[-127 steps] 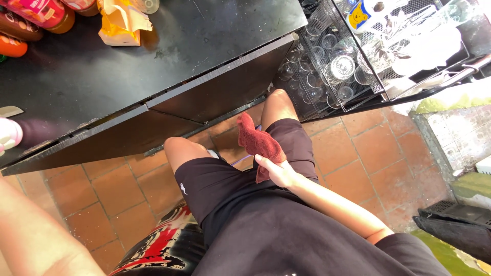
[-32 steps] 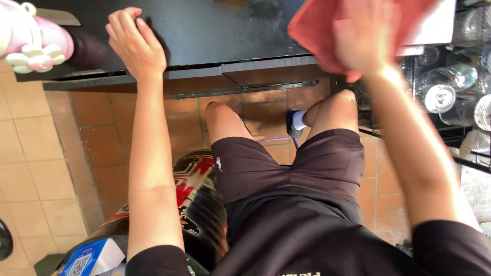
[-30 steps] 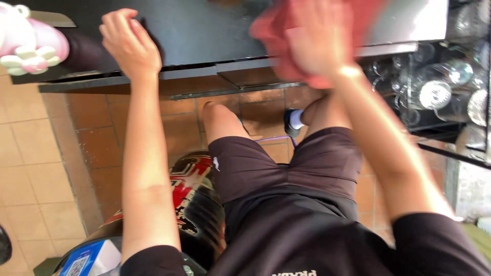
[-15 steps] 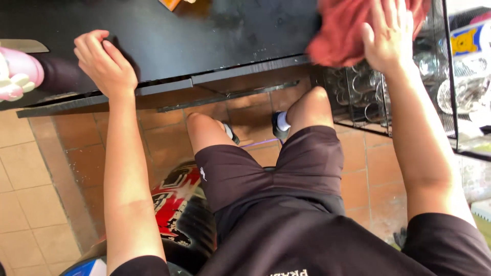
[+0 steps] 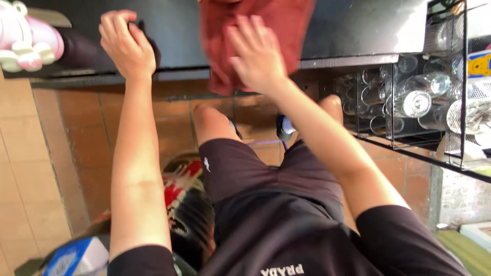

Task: Clean various liquid containers and syrup bottles with a cloth and wipe down the counter workspace.

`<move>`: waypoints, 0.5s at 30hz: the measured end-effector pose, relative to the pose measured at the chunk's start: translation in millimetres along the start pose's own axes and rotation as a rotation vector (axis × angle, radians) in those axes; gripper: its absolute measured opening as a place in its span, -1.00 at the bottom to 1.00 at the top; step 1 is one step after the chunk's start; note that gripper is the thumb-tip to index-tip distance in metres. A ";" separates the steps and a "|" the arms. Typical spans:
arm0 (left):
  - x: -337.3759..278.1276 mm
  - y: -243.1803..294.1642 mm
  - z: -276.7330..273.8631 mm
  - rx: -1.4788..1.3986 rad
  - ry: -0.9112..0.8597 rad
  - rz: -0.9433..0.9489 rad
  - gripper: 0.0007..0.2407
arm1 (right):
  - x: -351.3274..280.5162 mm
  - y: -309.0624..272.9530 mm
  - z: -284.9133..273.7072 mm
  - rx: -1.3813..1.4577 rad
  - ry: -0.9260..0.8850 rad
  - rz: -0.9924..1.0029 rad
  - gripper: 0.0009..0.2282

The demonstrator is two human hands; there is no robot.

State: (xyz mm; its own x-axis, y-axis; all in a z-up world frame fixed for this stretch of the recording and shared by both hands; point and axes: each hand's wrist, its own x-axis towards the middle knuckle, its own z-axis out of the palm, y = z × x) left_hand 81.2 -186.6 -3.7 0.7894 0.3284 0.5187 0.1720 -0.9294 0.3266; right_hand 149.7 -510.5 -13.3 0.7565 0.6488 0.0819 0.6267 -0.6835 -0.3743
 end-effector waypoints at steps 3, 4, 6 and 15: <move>-3.5 40.7 -10.6 -0.124 0.095 0.032 -0.83 | 15.5 -10.7 1.4 0.128 0.023 -0.221 -0.42; 0.7 71.2 -15.5 -0.317 0.177 0.101 -0.82 | 23.6 1.6 -7.6 0.518 0.058 -0.261 -0.50; -8.3 119.9 -27.4 -0.497 0.240 0.169 -0.80 | 27.8 21.4 -24.0 0.931 0.071 -0.283 -0.57; -79.8 185.5 17.1 -0.079 -0.287 0.157 -0.49 | 23.6 133.5 -15.0 0.478 0.586 -0.042 -0.77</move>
State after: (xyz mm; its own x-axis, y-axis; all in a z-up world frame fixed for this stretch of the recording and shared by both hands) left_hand 60.2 -388.1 2.0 0.9383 0.1105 0.3276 -0.0024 -0.9454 0.3259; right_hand 254.0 -591.5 -47.5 0.7931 0.2957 0.5325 0.6088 -0.3557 -0.7091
